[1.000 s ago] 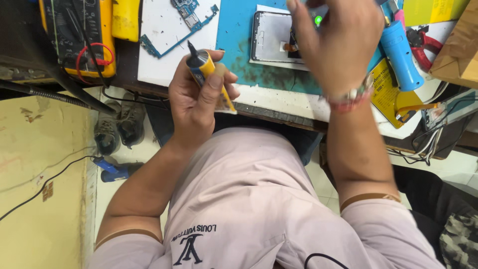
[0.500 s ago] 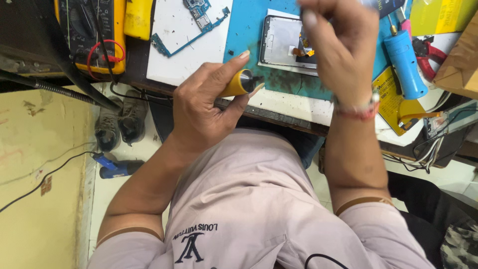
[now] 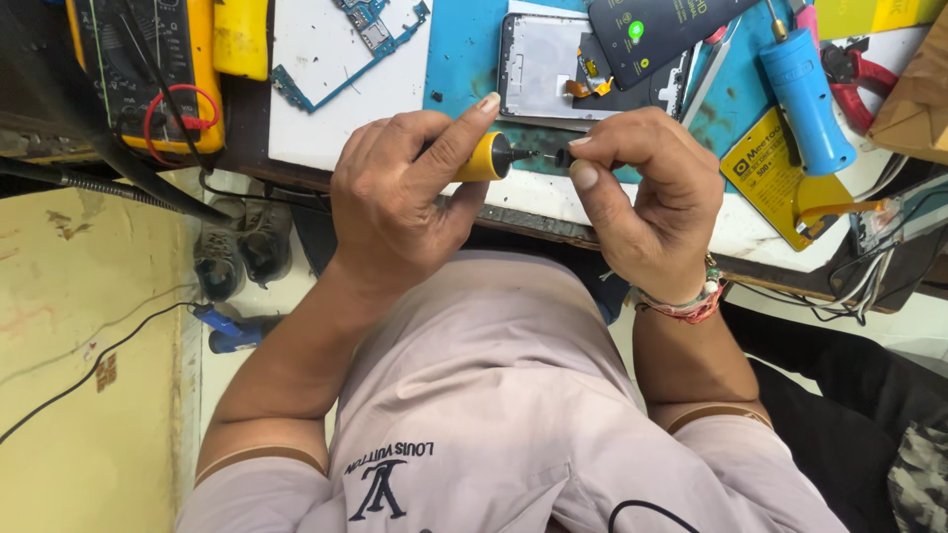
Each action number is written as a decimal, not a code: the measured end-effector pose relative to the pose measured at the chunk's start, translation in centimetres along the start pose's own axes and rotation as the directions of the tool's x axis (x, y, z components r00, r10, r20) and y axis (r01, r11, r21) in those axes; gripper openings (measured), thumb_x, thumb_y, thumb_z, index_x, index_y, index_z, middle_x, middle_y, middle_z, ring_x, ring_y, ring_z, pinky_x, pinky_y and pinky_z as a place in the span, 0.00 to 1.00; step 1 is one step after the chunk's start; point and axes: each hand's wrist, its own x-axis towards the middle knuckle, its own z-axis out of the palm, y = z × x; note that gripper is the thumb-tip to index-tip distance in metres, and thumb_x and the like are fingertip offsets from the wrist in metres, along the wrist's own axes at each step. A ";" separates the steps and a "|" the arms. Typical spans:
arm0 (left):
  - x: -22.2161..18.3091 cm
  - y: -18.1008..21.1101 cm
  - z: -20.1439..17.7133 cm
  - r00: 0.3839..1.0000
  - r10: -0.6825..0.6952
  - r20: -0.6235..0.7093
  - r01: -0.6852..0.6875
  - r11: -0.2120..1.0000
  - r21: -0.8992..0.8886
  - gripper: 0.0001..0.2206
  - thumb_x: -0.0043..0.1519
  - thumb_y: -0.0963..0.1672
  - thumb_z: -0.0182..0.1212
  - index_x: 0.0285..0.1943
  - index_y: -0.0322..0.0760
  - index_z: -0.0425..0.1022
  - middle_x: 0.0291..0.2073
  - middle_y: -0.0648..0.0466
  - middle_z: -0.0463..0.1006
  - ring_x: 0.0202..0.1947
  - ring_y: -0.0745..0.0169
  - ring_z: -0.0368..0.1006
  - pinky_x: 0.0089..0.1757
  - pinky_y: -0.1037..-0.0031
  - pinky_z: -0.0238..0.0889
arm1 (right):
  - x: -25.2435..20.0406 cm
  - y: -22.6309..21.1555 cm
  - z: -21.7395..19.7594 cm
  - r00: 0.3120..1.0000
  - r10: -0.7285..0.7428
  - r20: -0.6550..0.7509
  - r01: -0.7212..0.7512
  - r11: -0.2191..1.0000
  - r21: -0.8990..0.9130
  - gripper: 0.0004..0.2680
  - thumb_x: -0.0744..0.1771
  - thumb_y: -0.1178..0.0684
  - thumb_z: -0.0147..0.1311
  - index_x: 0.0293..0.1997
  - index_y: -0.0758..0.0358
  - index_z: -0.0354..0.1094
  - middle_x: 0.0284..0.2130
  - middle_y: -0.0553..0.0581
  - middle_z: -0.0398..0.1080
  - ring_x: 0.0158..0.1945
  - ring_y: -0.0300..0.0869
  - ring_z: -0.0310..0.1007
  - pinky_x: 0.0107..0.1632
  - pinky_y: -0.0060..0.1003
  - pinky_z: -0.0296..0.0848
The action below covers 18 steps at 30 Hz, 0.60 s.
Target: The person removes a protective film from a smartphone screen, then uses a metal tool to pry and separate the screen from the phone's frame. They apply adhesive from a tube to the frame and reposition the screen assembly.
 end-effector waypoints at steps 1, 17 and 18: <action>0.0 0.0 0.0 1.000 0.004 -0.002 -0.004 1.000 -0.001 0.28 0.61 0.40 0.75 0.71 0.48 0.73 0.44 0.56 0.76 0.40 0.58 0.73 0.45 0.67 0.67 | 0.0 0.0 0.0 1.000 -0.001 0.003 0.001 1.000 -0.002 0.04 0.70 0.66 0.59 0.49 0.70 0.73 0.39 0.59 0.73 0.43 0.40 0.73 0.47 0.28 0.71; -0.3 0.2 0.0 1.000 0.023 -0.010 -0.023 1.000 0.005 0.27 0.61 0.40 0.75 0.71 0.49 0.73 0.43 0.57 0.76 0.40 0.60 0.73 0.46 0.68 0.67 | -0.1 0.1 -0.2 1.000 -0.012 0.017 0.012 1.000 0.003 0.04 0.70 0.67 0.59 0.48 0.70 0.73 0.39 0.59 0.73 0.40 0.38 0.73 0.44 0.27 0.71; -0.3 0.2 0.0 1.000 0.023 -0.010 -0.023 1.000 0.007 0.27 0.61 0.40 0.75 0.70 0.49 0.73 0.43 0.57 0.76 0.40 0.60 0.73 0.46 0.68 0.67 | 0.0 0.1 -0.2 1.000 -0.015 0.018 0.015 1.000 0.000 0.04 0.70 0.67 0.59 0.48 0.70 0.73 0.39 0.59 0.73 0.40 0.38 0.73 0.44 0.27 0.71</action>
